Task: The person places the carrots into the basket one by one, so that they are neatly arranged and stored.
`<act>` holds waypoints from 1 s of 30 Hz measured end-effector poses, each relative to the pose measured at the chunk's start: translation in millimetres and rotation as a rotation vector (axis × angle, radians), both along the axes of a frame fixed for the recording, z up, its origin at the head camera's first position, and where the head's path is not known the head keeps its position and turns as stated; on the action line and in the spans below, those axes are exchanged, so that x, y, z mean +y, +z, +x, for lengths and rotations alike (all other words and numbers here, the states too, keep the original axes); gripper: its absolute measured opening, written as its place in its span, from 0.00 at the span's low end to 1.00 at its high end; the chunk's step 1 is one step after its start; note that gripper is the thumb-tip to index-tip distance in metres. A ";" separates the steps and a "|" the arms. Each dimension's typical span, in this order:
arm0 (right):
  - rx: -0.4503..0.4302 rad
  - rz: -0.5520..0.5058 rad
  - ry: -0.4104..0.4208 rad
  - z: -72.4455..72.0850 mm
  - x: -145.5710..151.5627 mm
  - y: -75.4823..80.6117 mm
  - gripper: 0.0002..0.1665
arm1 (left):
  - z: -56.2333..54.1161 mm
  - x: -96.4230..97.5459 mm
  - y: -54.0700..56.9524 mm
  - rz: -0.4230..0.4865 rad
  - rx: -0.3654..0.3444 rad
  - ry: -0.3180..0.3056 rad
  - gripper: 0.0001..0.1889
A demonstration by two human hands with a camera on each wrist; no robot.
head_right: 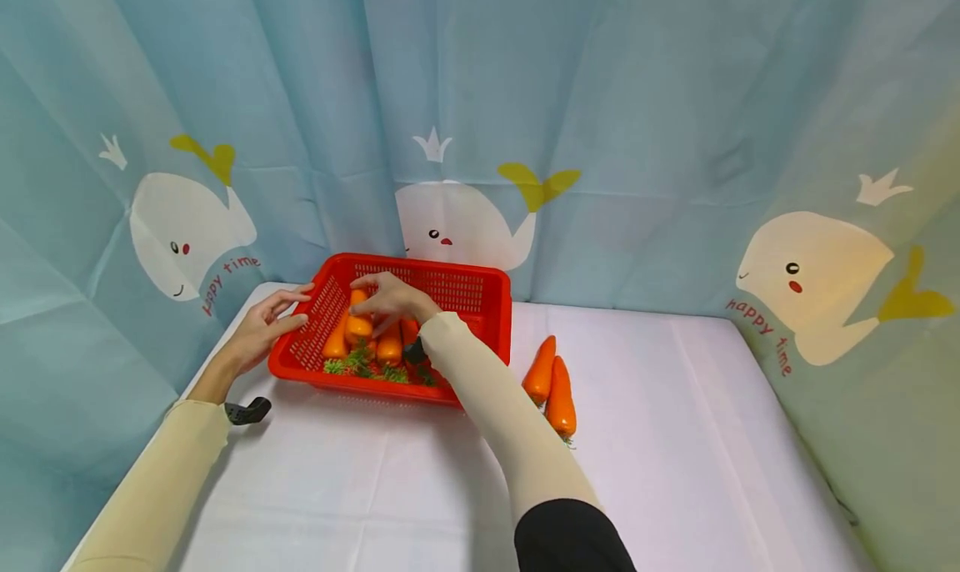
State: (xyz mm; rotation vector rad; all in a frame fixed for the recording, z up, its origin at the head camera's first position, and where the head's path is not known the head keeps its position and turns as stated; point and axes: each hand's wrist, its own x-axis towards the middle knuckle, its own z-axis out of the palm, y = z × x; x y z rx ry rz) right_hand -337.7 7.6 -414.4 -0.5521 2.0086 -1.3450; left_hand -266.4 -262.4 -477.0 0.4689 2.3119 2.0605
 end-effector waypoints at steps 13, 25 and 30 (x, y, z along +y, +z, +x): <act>-0.083 0.029 -0.018 -5.2 -5.7 -10.7 0.38 | 0.3 0.6 0.0 -0.001 0.000 0.005 0.20; -0.097 0.035 -0.045 -3.8 -9.6 -16.1 0.34 | -1.3 0.0 -5.2 0.007 0.017 0.005 0.20; -0.106 0.029 -0.060 -4.5 -10.4 -16.1 0.34 | -1.7 -0.1 -3.9 0.002 0.016 0.008 0.20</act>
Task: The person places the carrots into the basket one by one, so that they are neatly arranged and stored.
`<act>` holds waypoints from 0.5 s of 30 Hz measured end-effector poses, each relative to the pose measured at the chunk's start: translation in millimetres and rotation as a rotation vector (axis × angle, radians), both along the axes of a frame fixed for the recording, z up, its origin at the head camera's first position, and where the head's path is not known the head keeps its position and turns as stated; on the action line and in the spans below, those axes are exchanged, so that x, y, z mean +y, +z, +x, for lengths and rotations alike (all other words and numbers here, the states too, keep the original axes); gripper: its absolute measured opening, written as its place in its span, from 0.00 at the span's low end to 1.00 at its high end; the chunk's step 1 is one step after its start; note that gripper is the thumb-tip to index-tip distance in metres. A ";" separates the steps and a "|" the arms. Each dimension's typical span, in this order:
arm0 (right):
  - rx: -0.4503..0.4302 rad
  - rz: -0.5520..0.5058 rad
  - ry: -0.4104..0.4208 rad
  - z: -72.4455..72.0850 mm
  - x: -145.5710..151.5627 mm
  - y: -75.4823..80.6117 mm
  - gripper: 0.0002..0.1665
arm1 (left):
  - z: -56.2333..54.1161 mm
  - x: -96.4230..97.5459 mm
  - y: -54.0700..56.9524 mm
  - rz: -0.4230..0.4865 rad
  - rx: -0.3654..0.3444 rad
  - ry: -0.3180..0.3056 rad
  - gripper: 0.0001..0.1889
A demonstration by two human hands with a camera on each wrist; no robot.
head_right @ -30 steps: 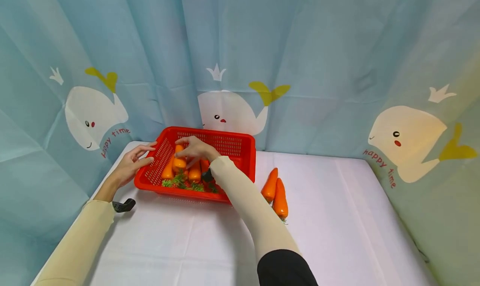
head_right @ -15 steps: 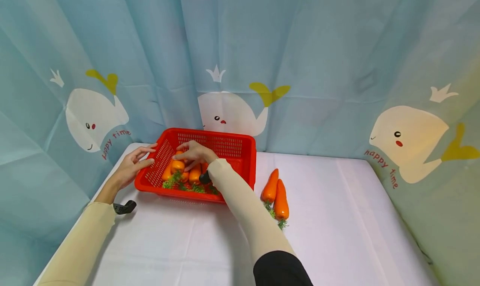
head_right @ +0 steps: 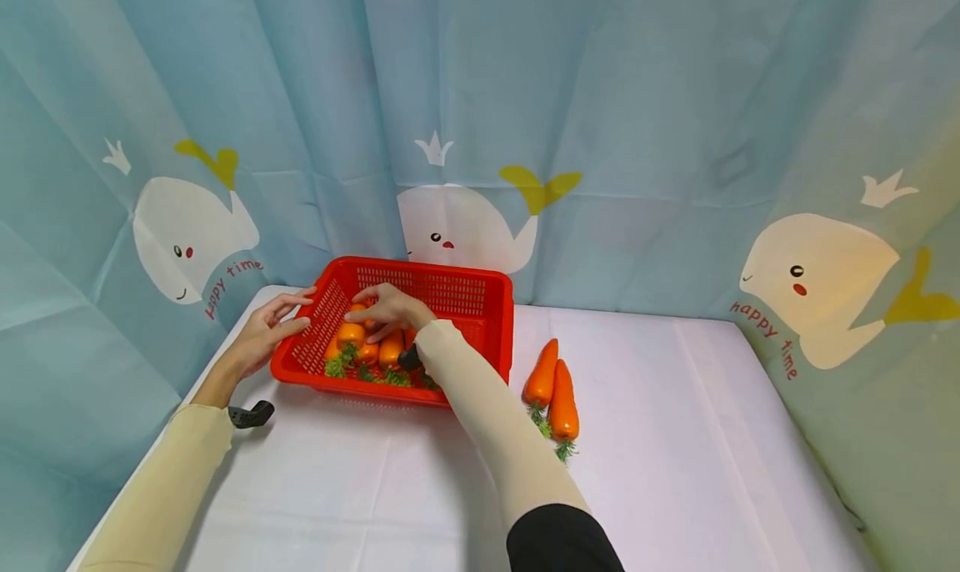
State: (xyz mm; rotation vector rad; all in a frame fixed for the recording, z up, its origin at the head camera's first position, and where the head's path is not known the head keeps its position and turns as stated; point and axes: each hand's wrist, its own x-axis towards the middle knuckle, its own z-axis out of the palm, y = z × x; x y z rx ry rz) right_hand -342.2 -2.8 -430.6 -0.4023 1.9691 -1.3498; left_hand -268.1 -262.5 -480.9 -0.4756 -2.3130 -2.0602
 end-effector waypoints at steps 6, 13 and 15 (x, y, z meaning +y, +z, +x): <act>0.005 0.008 0.029 -0.6 3.6 4.1 0.36 | -0.2 1.2 0.6 0.012 -0.005 -0.004 0.19; 0.105 0.067 0.138 3.0 23.4 25.4 0.40 | 0.6 1.3 1.4 0.006 0.009 -0.006 0.19; 0.140 0.068 0.158 7.1 31.6 36.3 0.39 | 0.8 0.7 1.3 0.001 0.014 -0.003 0.19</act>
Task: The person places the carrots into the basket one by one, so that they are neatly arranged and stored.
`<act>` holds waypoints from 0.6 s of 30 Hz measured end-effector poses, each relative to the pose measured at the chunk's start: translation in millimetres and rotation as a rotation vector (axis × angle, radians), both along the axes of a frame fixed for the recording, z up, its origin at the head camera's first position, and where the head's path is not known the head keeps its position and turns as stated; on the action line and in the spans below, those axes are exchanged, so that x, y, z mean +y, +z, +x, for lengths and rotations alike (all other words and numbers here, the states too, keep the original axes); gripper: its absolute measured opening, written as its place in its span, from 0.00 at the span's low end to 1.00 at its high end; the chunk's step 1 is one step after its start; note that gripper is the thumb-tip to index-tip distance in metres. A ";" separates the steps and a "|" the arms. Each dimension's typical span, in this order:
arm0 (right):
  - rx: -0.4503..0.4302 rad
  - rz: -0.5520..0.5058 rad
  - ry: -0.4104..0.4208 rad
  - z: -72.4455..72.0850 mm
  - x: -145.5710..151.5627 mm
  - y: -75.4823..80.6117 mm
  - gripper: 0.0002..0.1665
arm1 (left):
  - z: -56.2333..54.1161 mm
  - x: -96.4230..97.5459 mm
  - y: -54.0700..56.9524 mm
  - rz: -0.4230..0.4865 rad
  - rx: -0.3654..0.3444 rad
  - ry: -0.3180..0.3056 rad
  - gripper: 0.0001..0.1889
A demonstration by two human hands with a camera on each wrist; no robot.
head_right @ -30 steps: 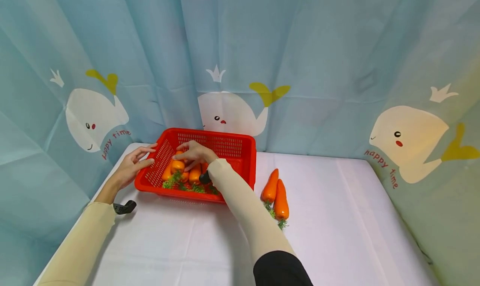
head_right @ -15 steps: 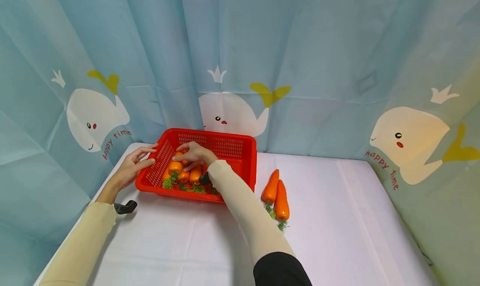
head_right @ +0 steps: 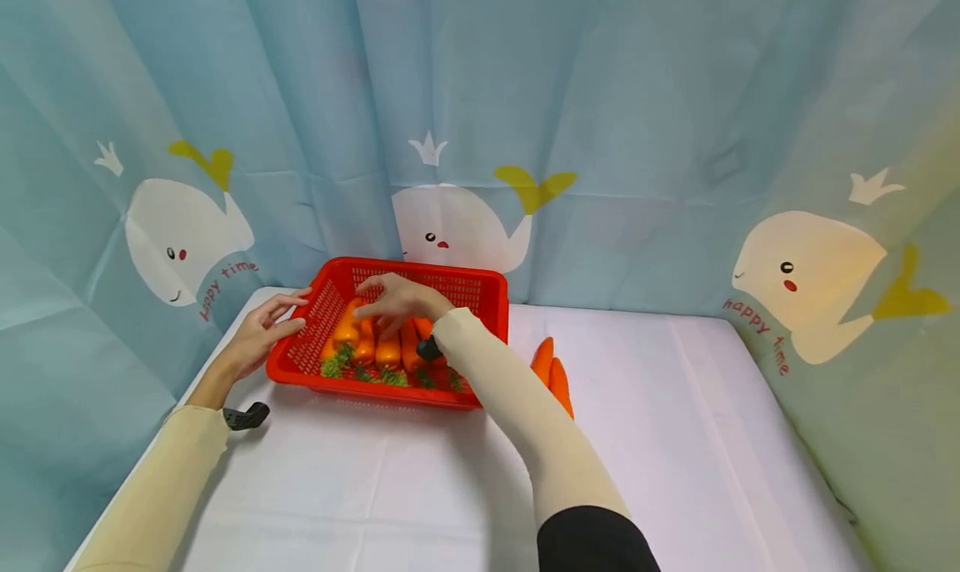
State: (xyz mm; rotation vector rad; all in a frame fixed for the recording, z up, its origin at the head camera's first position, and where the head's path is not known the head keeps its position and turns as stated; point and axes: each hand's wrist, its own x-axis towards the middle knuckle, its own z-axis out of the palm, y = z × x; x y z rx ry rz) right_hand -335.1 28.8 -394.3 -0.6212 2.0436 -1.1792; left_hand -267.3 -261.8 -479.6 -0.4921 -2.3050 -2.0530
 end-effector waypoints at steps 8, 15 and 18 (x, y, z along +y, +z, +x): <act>0.233 0.063 0.096 25.0 36.6 45.2 0.37 | 0.3 0.4 -0.2 0.009 -0.004 -0.001 0.18; 0.385 0.096 0.137 48.4 67.7 70.6 0.36 | 2.8 1.7 3.7 0.036 0.000 -0.012 0.19; 0.464 0.077 0.134 54.5 83.0 72.9 0.36 | 3.1 1.9 4.1 0.034 -0.004 -0.017 0.19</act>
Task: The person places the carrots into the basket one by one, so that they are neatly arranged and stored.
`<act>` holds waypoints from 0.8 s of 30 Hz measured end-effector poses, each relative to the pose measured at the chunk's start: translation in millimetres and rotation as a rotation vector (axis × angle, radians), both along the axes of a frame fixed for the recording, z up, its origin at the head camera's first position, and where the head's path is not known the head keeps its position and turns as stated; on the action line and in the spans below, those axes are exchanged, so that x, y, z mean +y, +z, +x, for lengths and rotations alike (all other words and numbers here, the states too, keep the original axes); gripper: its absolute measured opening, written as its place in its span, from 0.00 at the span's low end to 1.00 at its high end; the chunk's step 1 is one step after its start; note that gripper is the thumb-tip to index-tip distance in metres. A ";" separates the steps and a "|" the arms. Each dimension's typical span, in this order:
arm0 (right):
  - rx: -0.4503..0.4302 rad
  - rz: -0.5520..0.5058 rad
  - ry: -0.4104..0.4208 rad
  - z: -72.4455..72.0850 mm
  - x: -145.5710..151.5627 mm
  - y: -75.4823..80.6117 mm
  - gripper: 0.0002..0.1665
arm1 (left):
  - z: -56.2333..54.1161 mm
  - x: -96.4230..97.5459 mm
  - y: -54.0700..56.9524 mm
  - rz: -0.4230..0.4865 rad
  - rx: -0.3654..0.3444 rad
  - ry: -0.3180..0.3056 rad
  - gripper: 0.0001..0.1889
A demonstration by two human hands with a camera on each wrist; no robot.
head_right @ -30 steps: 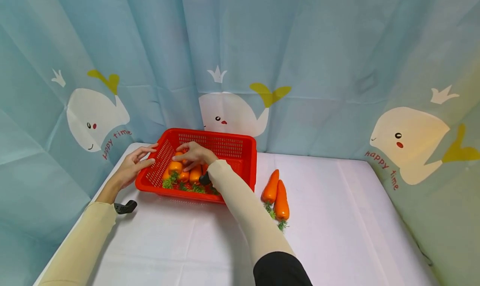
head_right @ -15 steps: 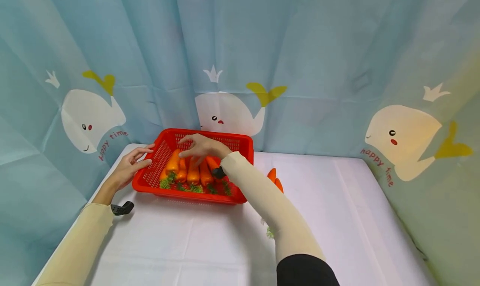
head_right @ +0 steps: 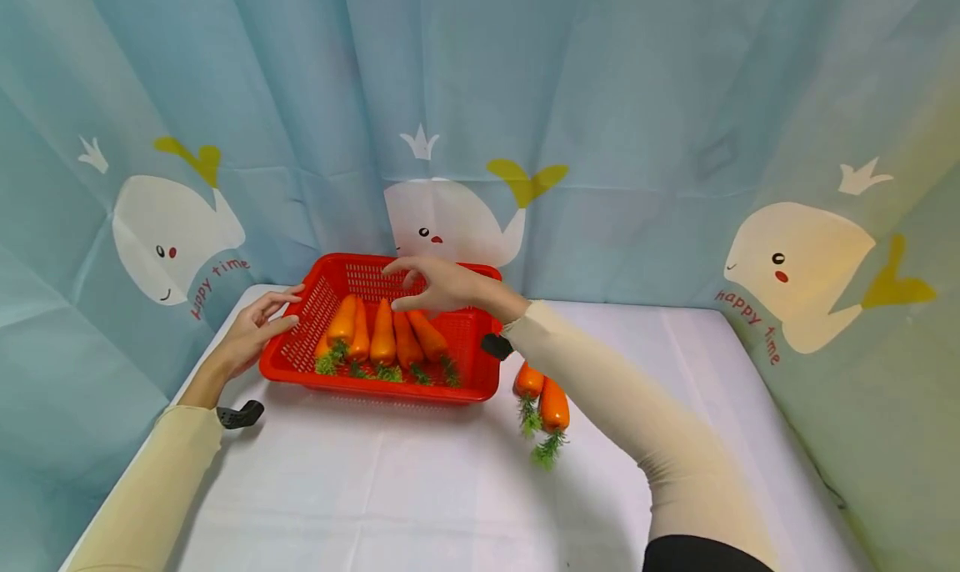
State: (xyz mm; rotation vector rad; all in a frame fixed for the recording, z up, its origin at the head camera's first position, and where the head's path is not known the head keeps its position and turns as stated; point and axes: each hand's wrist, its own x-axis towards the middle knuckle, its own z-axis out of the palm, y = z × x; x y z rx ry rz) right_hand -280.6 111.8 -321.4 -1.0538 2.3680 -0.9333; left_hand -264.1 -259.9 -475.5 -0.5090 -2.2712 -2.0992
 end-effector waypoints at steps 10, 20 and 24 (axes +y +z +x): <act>0.185 -0.112 -0.046 29.5 57.9 0.6 0.33 | -0.3 -1.0 -1.4 0.022 -0.033 -0.014 0.17; 0.104 -0.130 -0.176 68.8 119.4 1.2 0.34 | -1.1 -1.2 -3.0 0.045 -0.020 -0.018 0.17; 0.127 -0.117 -0.227 82.7 141.7 -2.3 0.33 | -0.3 -0.7 -3.3 0.030 -0.019 -0.016 0.17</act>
